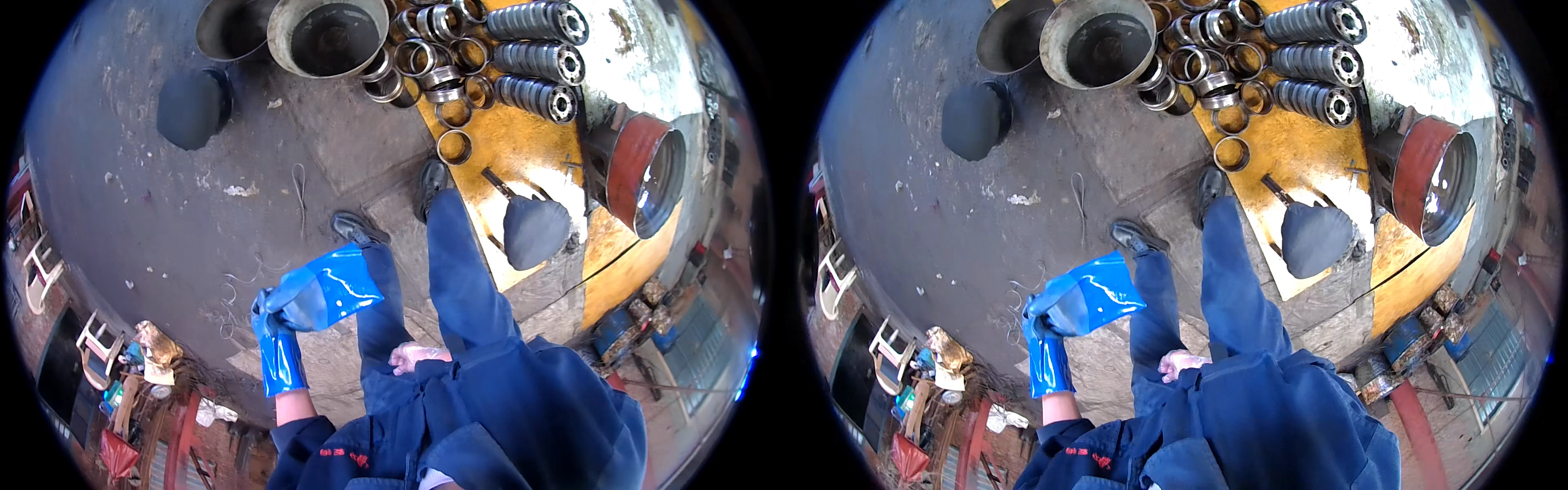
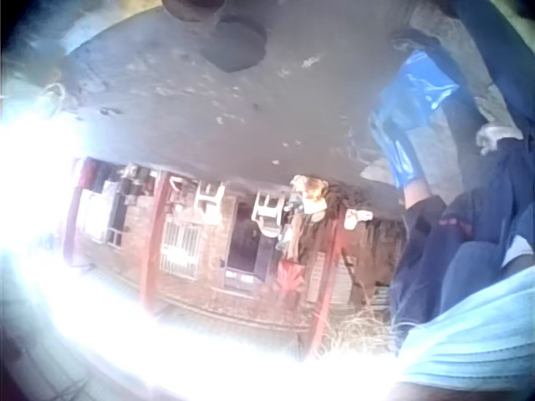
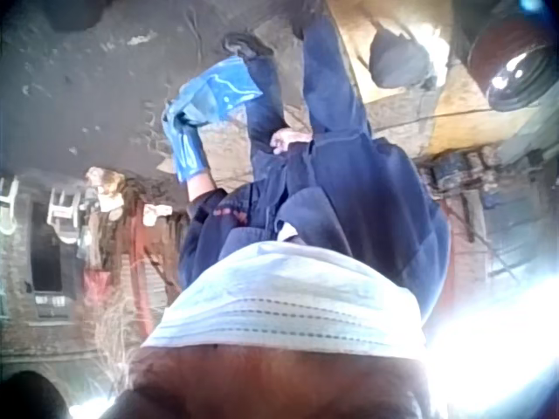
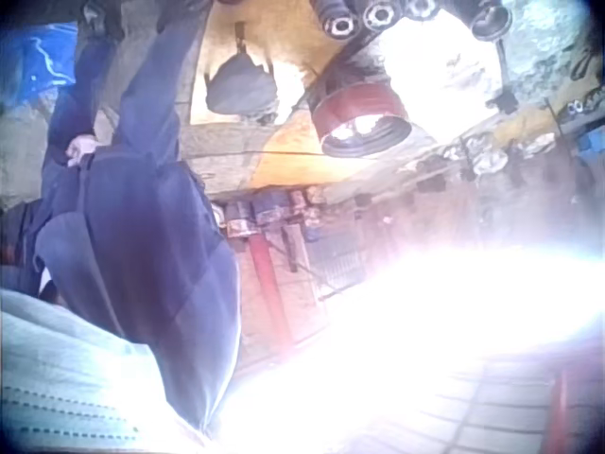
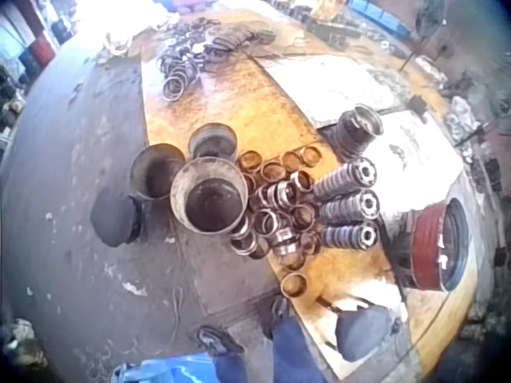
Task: The person is assembling metal parts, specifically threading a wire through metal rings. They are sitting on the floor in a workshop environment, handling the parts with gloved hands.
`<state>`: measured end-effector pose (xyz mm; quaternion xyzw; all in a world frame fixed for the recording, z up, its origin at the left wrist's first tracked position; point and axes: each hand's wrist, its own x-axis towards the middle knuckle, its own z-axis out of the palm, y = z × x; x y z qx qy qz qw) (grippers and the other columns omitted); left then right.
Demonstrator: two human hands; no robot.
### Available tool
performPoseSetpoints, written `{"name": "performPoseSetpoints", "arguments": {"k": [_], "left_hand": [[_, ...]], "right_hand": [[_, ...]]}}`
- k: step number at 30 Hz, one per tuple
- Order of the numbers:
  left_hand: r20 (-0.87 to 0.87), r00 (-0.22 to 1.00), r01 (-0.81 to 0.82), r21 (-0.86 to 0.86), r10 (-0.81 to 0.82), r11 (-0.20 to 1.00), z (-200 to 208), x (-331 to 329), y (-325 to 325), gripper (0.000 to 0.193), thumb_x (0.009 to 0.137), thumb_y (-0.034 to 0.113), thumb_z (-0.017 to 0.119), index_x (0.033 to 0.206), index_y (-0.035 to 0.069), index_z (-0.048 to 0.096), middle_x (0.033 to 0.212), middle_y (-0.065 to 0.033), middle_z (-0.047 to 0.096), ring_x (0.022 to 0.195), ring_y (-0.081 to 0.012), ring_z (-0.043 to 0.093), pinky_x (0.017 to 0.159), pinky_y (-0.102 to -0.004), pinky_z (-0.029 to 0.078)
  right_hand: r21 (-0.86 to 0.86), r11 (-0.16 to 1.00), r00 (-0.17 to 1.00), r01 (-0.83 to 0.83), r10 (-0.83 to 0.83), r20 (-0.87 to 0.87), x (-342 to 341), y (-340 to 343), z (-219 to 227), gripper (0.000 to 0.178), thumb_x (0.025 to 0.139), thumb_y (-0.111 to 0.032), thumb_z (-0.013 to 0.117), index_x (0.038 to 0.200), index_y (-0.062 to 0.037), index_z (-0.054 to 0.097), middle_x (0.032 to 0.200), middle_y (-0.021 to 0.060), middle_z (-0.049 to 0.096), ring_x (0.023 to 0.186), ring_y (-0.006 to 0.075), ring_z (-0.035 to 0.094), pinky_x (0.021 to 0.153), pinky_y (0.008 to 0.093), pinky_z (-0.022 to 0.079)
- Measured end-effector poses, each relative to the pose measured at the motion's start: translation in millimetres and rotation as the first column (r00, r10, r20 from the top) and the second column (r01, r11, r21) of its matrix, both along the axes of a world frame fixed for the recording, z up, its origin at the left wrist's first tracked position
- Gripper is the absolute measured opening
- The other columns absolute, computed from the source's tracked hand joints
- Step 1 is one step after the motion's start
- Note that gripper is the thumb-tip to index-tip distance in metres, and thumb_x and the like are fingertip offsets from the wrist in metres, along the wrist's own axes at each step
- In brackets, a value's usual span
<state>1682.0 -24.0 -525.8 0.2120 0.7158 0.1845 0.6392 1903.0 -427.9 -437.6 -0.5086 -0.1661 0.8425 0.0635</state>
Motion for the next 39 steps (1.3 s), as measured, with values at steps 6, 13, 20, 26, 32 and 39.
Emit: {"name": "performPoseSetpoints", "arguments": {"k": [6, 13, 20, 26, 32, 39], "left_hand": [[0.076, 0.997, -0.008, 0.004, 0.008, 1.0, -51, 1, 10, 0.026, 0.096, 0.031, 0.066, 0.099, 0.005, 0.065, 0.088, -0.0094, 0.067, 0.08, -0.0209, 0.065, 0.073, -0.0362, 0.056], [0.122, 0.992, -0.028, 0.016, 0.026, 0.999, -144, 87, 36, 0.03, 0.094, 0.034, 0.067, 0.097, 0.004, 0.067, 0.089, -0.0102, 0.069, 0.082, -0.0232, 0.066, 0.076, -0.036, 0.057], [0.112, 0.991, 0.058, 0.124, -0.072, 0.991, -255, 101, 57, 0.023, 0.092, 0.026, 0.071, 0.1, 0.004, 0.067, 0.092, -0.0115, 0.07, 0.083, -0.0234, 0.067, 0.077, -0.0374, 0.058], [0.009, 0.959, 0.269, 0.289, -0.283, 0.919, -338, 131, 94, 0.023, 0.088, 0.022, 0.077, 0.099, 0.005, 0.066, 0.093, -0.0117, 0.071, 0.072, -0.0227, 0.068, 0.066, -0.0348, 0.059], [0.135, 0.867, 0.416, 0.336, -0.48, 0.845, -412, 168, 125, 0.029, 0.093, 0.03, 0.068, 0.11, 0.007, 0.063, 0.093, -0.0126, 0.07, 0.071, -0.0237, 0.067, 0.057, -0.0367, 0.058], [0.276, 0.785, 0.343, 0.552, -0.555, 0.76, -368, 216, 142, 0.036, 0.09, 0.031, 0.072, 0.113, 0.004, 0.064, 0.095, -0.0082, 0.07, 0.08, -0.0196, 0.066, 0.065, -0.0353, 0.056]], "right_hand": [[0.091, 0.988, 0.929, -0.126, 0.149, -0.338, -1, 43, -26, 0.031, 0.098, -0.024, 0.06, 0.121, -0.0041, 0.062, 0.116, 0.0125, 0.067, 0.104, 0.0173, 0.064, 0.09, 0.0341, 0.053], [-0.207, 0.913, 0.799, 0.352, -0.409, -0.442, 46, 164, -201, 0.03, 0.099, -0.022, 0.059, 0.123, -0.0037, 0.06, 0.117, 0.0122, 0.066, 0.104, 0.0156, 0.064, 0.09, 0.0328, 0.053], [-0.339, 0.335, 0.345, 0.879, -0.938, -0.032, 131, 248, -329, 0.022, 0.096, -0.005, 0.053, 0.117, -0.0001, 0.06, 0.112, 0.014, 0.066, 0.101, 0.0246, 0.065, 0.088, 0.036, 0.055], [-0.409, 0.173, 0.153, 0.896, -0.985, -0.081, 168, 251, -404, 0.021, 0.091, 0.004, 0.051, 0.112, 0.0021, 0.054, 0.108, 0.0192, 0.061, 0.094, 0.0308, 0.065, 0.078, 0.0419, 0.059], [-0.307, 0.311, 0.199, 0.899, -0.917, -0.347, 211, 280, -446, 0.019, 0.092, 0.009, 0.054, 0.109, 0.0009, 0.049, 0.104, 0.0176, 0.06, 0.091, 0.0312, 0.066, 0.078, 0.0385, 0.061], [0.073, 0.539, 0.526, 0.839, -0.773, -0.355, 218, 338, -449, 0.023, 0.099, -0.007, 0.053, 0.121, -0.0038, 0.051, 0.119, 0.0148, 0.058, 0.109, 0.0264, 0.06, 0.093, 0.0367, 0.054]]}}
